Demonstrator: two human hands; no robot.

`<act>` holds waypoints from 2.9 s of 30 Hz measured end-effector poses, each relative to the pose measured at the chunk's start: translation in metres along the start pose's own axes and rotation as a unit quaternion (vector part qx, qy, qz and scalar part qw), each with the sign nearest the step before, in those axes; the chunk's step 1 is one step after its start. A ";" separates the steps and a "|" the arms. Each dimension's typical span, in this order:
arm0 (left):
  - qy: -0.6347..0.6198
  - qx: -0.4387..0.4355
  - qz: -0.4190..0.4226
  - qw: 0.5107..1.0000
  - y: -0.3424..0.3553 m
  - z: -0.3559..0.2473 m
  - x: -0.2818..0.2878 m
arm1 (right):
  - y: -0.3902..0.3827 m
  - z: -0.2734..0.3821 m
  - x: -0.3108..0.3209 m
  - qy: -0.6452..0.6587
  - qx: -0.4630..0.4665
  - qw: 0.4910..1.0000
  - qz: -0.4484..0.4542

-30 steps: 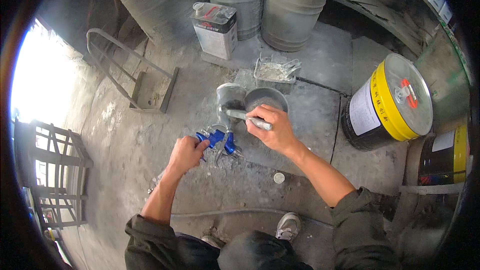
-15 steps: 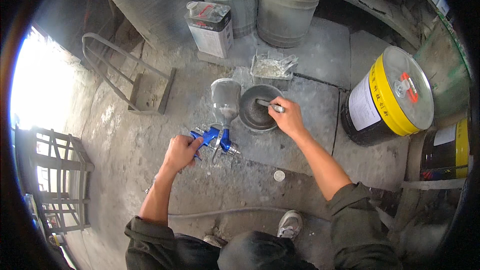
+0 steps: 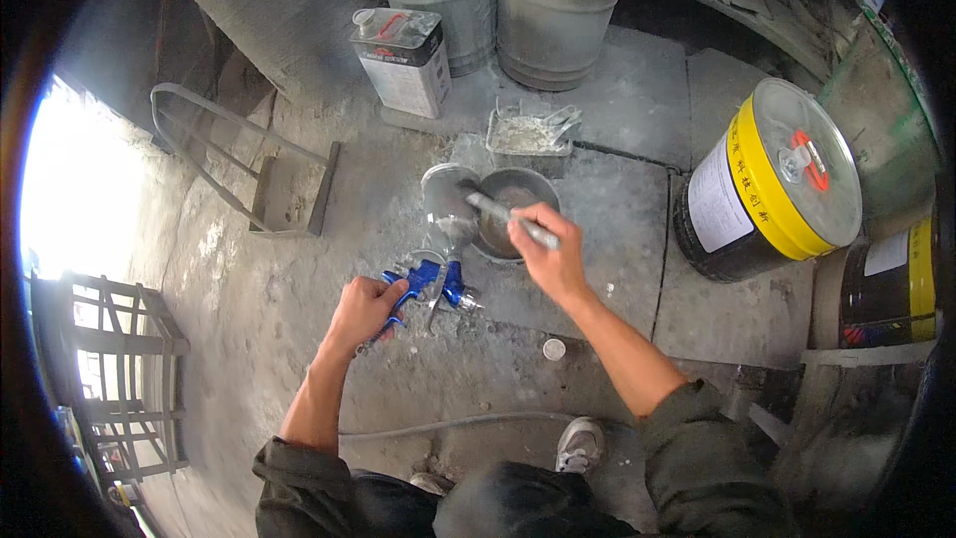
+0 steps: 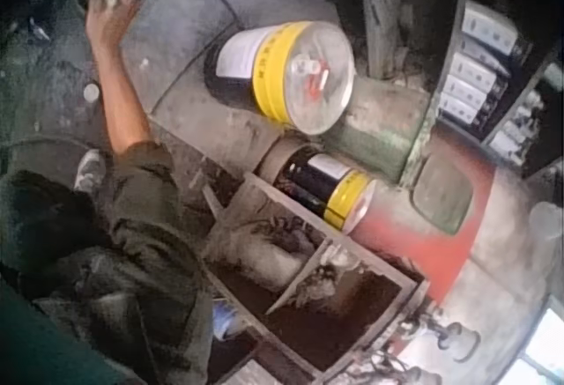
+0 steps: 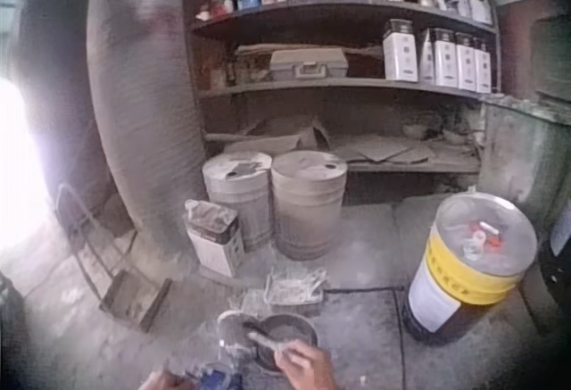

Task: The person pours liquid from a yellow can into a spray gun cup, then uses a ladle to scoop a grey substance from a bucket and adds it to the cup. They stir the mixture with the ladle and continue adding more liquid and grey substance, stirring repeatedly.

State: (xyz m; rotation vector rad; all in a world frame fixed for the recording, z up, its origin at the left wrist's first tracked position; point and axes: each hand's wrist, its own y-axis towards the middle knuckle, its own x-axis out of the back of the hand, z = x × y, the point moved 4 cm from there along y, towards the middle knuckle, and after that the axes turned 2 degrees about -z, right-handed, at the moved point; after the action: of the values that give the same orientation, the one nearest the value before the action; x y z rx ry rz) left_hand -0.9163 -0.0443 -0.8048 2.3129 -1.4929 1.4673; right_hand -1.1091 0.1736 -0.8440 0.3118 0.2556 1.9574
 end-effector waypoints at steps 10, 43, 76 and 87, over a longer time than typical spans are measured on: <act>-0.138 0.049 0.008 0.989 0.010 0.013 -0.004 | -0.022 0.022 -0.006 0.041 0.019 0.999 0.021; -0.197 0.085 0.040 0.976 -0.001 0.008 -0.004 | 0.031 0.009 0.011 0.111 -0.153 0.980 -0.070; -0.433 0.148 0.233 0.858 0.013 0.027 -0.029 | 0.042 -0.030 0.023 -0.059 -0.023 0.998 -0.006; -0.290 0.119 0.144 0.939 0.010 0.036 -0.022 | 0.052 -0.034 0.023 -0.003 -0.087 0.994 0.070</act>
State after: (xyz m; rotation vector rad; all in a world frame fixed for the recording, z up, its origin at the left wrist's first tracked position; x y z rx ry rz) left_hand -0.9015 -0.0508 -0.8448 2.9652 -1.9511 1.1048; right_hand -1.1739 0.1730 -0.8576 0.2266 0.0606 2.1007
